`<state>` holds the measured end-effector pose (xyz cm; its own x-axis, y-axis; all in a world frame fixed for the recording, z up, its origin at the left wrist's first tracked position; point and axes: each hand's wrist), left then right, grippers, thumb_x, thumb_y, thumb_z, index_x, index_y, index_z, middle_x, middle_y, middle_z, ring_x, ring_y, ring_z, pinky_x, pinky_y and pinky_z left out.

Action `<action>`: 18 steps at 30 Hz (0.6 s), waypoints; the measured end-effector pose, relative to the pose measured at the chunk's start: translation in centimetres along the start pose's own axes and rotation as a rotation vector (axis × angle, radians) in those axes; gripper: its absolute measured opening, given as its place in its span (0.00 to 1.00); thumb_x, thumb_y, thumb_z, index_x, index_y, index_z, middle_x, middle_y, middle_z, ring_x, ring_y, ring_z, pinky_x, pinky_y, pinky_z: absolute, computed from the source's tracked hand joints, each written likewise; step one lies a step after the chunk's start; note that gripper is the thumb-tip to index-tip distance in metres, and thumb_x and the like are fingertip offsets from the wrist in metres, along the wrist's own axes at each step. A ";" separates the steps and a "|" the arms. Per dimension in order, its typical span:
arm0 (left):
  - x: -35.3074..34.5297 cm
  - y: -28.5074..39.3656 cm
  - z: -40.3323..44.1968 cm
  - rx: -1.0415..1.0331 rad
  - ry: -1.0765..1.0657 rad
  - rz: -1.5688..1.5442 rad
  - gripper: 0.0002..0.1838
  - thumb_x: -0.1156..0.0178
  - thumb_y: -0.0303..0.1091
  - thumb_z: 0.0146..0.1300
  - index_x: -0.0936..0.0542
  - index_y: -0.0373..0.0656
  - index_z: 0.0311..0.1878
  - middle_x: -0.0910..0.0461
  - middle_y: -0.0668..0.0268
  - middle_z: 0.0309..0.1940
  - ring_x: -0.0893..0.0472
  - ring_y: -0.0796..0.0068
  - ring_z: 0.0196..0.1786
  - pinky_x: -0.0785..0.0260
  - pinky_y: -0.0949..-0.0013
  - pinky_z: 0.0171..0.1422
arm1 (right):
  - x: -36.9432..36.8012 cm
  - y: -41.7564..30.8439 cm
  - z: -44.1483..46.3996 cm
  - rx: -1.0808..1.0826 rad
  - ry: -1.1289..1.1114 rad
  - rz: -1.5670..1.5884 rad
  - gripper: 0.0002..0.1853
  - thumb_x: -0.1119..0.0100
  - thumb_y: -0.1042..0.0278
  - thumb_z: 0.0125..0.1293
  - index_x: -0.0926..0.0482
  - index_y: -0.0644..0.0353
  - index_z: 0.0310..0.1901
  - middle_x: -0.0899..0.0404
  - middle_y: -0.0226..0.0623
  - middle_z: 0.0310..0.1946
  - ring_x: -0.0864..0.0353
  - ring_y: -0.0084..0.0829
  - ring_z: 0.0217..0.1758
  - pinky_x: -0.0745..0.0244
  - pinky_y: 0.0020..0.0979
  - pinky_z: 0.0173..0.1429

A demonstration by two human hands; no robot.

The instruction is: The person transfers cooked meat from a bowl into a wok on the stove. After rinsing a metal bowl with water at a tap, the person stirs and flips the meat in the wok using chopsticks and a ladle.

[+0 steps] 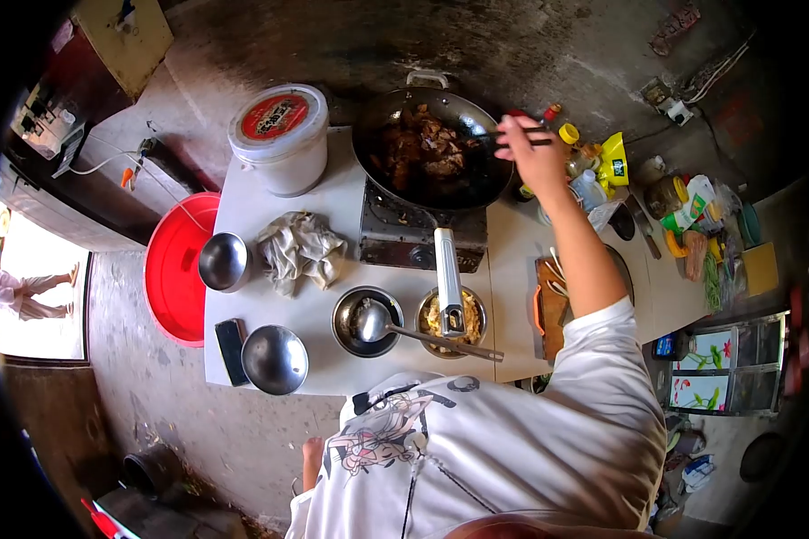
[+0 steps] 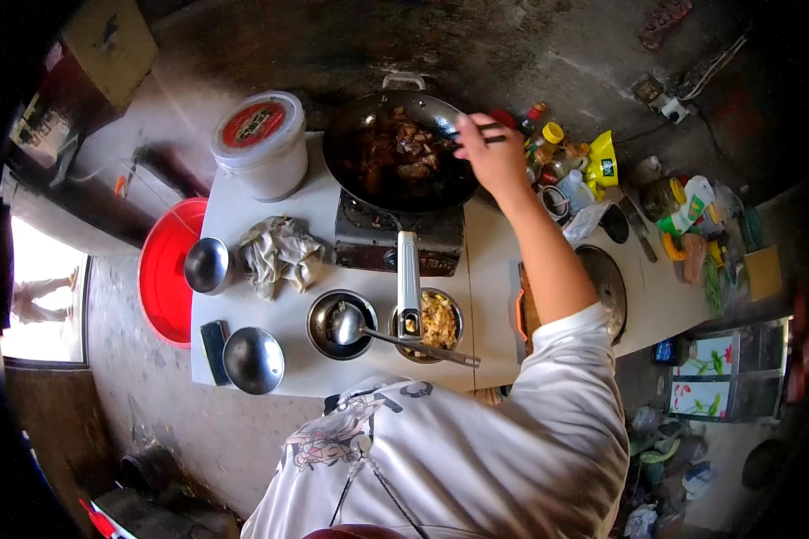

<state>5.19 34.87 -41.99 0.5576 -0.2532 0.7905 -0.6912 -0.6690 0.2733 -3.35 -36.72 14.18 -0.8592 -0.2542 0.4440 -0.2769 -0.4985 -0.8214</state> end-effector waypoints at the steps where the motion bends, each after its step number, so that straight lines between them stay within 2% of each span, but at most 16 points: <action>1: 0.1 0.1 -0.2 0.001 0.000 0.000 0.14 0.44 0.42 0.50 0.22 0.42 0.32 0.22 0.52 0.32 0.22 0.53 0.36 0.29 0.56 0.38 | -1.2 -0.2 0.3 -0.018 -0.091 0.077 0.16 0.51 0.60 0.64 0.23 0.67 0.38 0.21 0.37 0.27 0.20 0.24 0.26 0.27 0.22 0.30; 2: 0.4 0.4 -0.4 -0.015 0.054 0.033 0.12 0.43 0.42 0.48 0.23 0.43 0.31 0.23 0.53 0.31 0.22 0.55 0.35 0.29 0.56 0.37 | -2.6 -0.4 0.6 -0.035 -0.181 0.154 0.16 0.51 0.60 0.65 0.24 0.68 0.41 0.20 0.37 0.30 0.20 0.24 0.28 0.26 0.22 0.32; 4: 0.5 0.7 -0.2 -0.029 0.109 0.064 0.11 0.42 0.41 0.47 0.25 0.44 0.30 0.23 0.55 0.31 0.22 0.56 0.34 0.29 0.56 0.36 | -6.1 1.9 1.6 -0.012 -0.216 0.254 0.15 0.47 0.61 0.62 0.23 0.66 0.39 0.20 0.37 0.28 0.19 0.25 0.27 0.26 0.23 0.31; 6: -0.1 0.4 0.4 -0.096 0.202 -0.011 0.11 0.41 0.40 0.46 0.24 0.45 0.30 0.23 0.56 0.32 0.22 0.56 0.34 0.29 0.56 0.36 | -7.8 2.9 2.0 -0.122 -0.302 0.182 0.15 0.46 0.60 0.61 0.23 0.65 0.41 0.20 0.37 0.30 0.19 0.24 0.31 0.27 0.22 0.33; 7: 0.0 0.3 0.1 -0.093 0.203 -0.010 0.11 0.41 0.40 0.46 0.24 0.45 0.30 0.23 0.56 0.32 0.22 0.56 0.34 0.29 0.56 0.36 | -7.8 3.1 2.1 -0.143 -0.285 0.154 0.15 0.46 0.61 0.61 0.23 0.65 0.41 0.19 0.38 0.30 0.19 0.24 0.30 0.26 0.23 0.33; 9: -0.4 0.0 -0.5 0.141 0.121 -0.175 0.12 0.44 0.41 0.49 0.24 0.43 0.30 0.23 0.54 0.31 0.23 0.53 0.34 0.30 0.56 0.37 | -6.7 5.8 2.9 -0.105 -0.234 0.015 0.14 0.47 0.61 0.61 0.22 0.64 0.39 0.19 0.39 0.28 0.18 0.25 0.30 0.26 0.24 0.35; 10: -0.6 0.1 -0.9 0.257 0.078 -0.258 0.13 0.45 0.42 0.50 0.23 0.42 0.29 0.23 0.53 0.31 0.23 0.52 0.33 0.30 0.56 0.37 | -5.4 6.4 3.3 -0.099 -0.199 -0.062 0.13 0.49 0.63 0.63 0.23 0.65 0.39 0.20 0.38 0.29 0.18 0.26 0.30 0.26 0.22 0.31; 12: -0.7 0.5 -1.5 0.387 0.036 -0.444 0.13 0.47 0.42 0.51 0.23 0.41 0.28 0.23 0.52 0.30 0.23 0.51 0.34 0.31 0.56 0.37 | -2.7 6.0 3.8 -0.147 -0.094 -0.113 0.15 0.50 0.60 0.63 0.23 0.66 0.36 0.20 0.39 0.26 0.19 0.27 0.26 0.26 0.22 0.29; 14: 0.4 1.6 -2.2 0.428 0.008 -0.553 0.14 0.48 0.42 0.52 0.23 0.40 0.28 0.23 0.52 0.29 0.24 0.50 0.34 0.31 0.55 0.37 | -0.6 4.9 4.6 -0.189 0.027 -0.028 0.16 0.52 0.60 0.64 0.23 0.66 0.34 0.21 0.38 0.24 0.21 0.25 0.22 0.28 0.23 0.26; 16: 1.5 2.5 -2.9 0.460 -0.008 -0.619 0.16 0.50 0.42 0.54 0.23 0.38 0.27 0.23 0.51 0.28 0.24 0.49 0.34 0.32 0.55 0.37 | -0.1 4.4 5.3 -0.084 0.130 -0.077 0.17 0.52 0.59 0.64 0.23 0.67 0.34 0.21 0.38 0.24 0.21 0.25 0.22 0.29 0.23 0.25; 18: 1.8 2.3 -2.6 0.337 0.035 -0.452 0.14 0.50 0.41 0.53 0.23 0.39 0.26 0.22 0.53 0.28 0.24 0.51 0.34 0.32 0.55 0.37 | -1.7 6.2 6.3 -0.027 0.128 -0.145 0.16 0.51 0.59 0.63 0.23 0.66 0.35 0.20 0.39 0.25 0.21 0.25 0.24 0.28 0.24 0.29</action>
<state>3.44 34.71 -38.54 0.7447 0.1293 0.6548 -0.1990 -0.8934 0.4028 -0.90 -44.61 10.58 -0.8569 -0.0727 0.5103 -0.4117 -0.4990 -0.7626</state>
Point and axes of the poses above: each hand's wrist, its own z-axis towards the middle knuckle, its own x-axis out of the back of the hand, y = z × x
